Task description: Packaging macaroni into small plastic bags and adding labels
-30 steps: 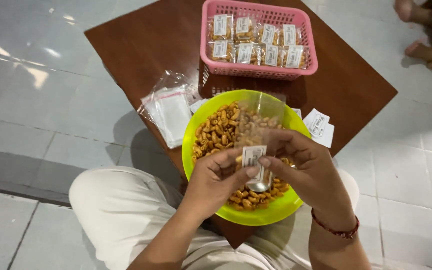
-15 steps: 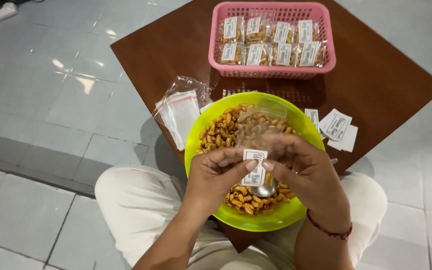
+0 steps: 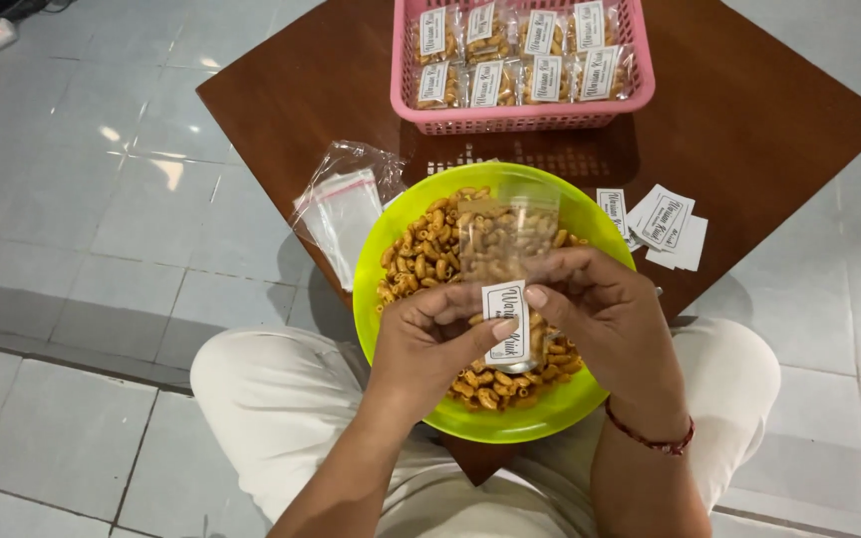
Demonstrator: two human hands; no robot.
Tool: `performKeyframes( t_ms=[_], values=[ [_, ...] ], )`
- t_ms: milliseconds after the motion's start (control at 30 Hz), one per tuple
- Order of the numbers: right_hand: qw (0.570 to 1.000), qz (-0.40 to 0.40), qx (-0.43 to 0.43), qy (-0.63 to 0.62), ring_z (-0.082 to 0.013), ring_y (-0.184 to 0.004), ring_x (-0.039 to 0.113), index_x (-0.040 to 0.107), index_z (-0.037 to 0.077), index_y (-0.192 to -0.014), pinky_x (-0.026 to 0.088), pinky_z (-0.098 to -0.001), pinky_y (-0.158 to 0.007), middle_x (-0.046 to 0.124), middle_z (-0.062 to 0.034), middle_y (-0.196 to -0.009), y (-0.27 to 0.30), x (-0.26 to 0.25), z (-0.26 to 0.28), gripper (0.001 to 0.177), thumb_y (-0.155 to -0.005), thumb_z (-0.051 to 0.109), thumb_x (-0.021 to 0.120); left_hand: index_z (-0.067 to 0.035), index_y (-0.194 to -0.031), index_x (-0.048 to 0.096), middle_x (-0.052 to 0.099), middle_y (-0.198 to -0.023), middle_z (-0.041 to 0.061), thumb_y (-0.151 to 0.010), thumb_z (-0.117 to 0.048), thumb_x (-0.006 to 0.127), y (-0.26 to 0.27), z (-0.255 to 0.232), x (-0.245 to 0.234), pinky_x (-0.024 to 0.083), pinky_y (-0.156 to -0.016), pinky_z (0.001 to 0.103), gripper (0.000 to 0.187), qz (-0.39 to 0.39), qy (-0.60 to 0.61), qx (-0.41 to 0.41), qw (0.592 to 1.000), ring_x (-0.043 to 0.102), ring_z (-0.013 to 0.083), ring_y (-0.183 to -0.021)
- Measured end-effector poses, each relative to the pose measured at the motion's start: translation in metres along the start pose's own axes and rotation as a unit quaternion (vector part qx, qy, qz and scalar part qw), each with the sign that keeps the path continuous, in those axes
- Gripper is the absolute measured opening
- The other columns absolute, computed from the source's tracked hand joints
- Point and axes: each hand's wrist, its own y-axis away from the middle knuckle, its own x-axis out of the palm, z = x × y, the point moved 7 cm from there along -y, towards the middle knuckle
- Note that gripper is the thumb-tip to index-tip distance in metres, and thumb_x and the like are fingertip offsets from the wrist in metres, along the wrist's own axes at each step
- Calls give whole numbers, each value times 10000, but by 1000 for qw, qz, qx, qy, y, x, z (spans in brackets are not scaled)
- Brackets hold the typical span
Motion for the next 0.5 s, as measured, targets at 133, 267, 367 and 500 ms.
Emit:
performKeyframes(
  t_ms=[133, 267, 367, 500],
  values=[
    [995, -15, -85, 50, -143, -798, 659, 697, -98, -1078, 599, -343, -748, 725, -166, -842, -2, -1, -1, 229, -880, -10, 770, 80, -1085, 766, 809, -957, 190, -866, -44, 816, 0, -14, -12, 645, -815, 348, 257, -84, 1, 67, 994, 718, 164, -889],
    [996, -14, -77, 53, -130, -828, 638, 692, -92, -1088, 593, -344, -775, 725, -152, -861, -3, 1, 0, 221, -900, 5, 755, 82, -1050, 771, 808, -904, 203, -887, -40, 796, -1, -7, -20, 650, -802, 342, 206, -108, 0, 74, 991, 734, 172, -851],
    [996, -8, -73, 40, -153, -812, 679, 707, -100, -1099, 601, -343, -767, 742, -168, -854, -1, 5, -3, 238, -878, -26, 759, 77, -1197, 706, 786, -1053, 229, -772, -64, 888, 4, -13, -7, 627, -916, 431, 484, -72, 7, 81, 994, 746, 275, -1008],
    [997, -9, -71, 40, -155, -791, 695, 712, -95, -1094, 608, -345, -754, 758, -179, -849, 0, 5, -3, 238, -879, -8, 765, 54, -1027, 782, 812, -950, 178, -830, 3, 838, 3, -7, -10, 640, -855, 349, 211, -88, -15, 72, 993, 726, 175, -928]
  ],
)
